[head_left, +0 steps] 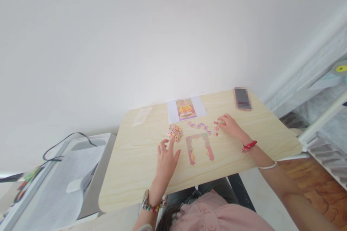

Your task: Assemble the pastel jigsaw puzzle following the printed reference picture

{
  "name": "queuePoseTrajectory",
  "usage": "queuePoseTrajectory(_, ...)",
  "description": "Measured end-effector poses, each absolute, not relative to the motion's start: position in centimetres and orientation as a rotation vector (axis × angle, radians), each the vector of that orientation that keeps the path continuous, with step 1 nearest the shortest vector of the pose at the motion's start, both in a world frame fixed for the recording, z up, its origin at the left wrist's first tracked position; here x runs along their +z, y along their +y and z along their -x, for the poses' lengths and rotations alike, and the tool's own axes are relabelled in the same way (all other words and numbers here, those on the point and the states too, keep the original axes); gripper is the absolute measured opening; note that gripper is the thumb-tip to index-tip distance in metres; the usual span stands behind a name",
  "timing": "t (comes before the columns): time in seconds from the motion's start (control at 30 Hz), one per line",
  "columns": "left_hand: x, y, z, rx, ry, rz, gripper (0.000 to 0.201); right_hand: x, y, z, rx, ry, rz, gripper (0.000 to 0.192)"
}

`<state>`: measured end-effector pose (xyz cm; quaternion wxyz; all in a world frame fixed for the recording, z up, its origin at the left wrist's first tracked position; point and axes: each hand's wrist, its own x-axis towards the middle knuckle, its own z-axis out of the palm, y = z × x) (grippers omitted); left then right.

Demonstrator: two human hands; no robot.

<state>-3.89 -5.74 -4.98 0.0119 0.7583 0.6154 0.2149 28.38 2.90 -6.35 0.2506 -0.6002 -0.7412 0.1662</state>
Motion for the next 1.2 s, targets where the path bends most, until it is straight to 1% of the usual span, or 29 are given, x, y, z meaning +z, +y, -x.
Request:
queuePoseTrajectory(0.13, -4.9, -5.8, 3.9, 0.683, 1.926, -2.365, 0.044, -6.4, 3.6, -28.4, 0.5, -2.097, 1.591, 0.01)
queuePoseTrajectory(0.33, -4.9, -5.7, 3.9, 0.692, 1.909, -2.382, 0.044, -6.1, 3.1, -28.4, 0.486, -2.132, 1.574, 0.009)
queuePoseTrajectory(0.57, -4.8, -5.6, 3.9, 0.697, 1.885, -2.423, 0.044, -5.4, 3.4, -28.3, 0.577, -2.224, 1.538, 0.011)
queuePoseTrajectory(0.8, -5.0, -5.8, 4.0, 0.653, 1.919, -2.388, 0.043, -5.6, 2.5, -28.8, 0.49, -2.191, 1.549, 0.008)
queuePoseTrajectory(1.0, -4.7, -6.2, 3.8, 0.629, 1.914, -2.376, 0.043, -4.3, -1.3, -28.1, 0.455, -2.162, 1.522, 0.007)
queuePoseTrajectory(1.2, -4.7, -7.0, 3.6, 0.56, 1.876, -2.384, 0.046, -3.0, -7.8, -25.0, 0.58, -2.192, 1.472, 0.006)
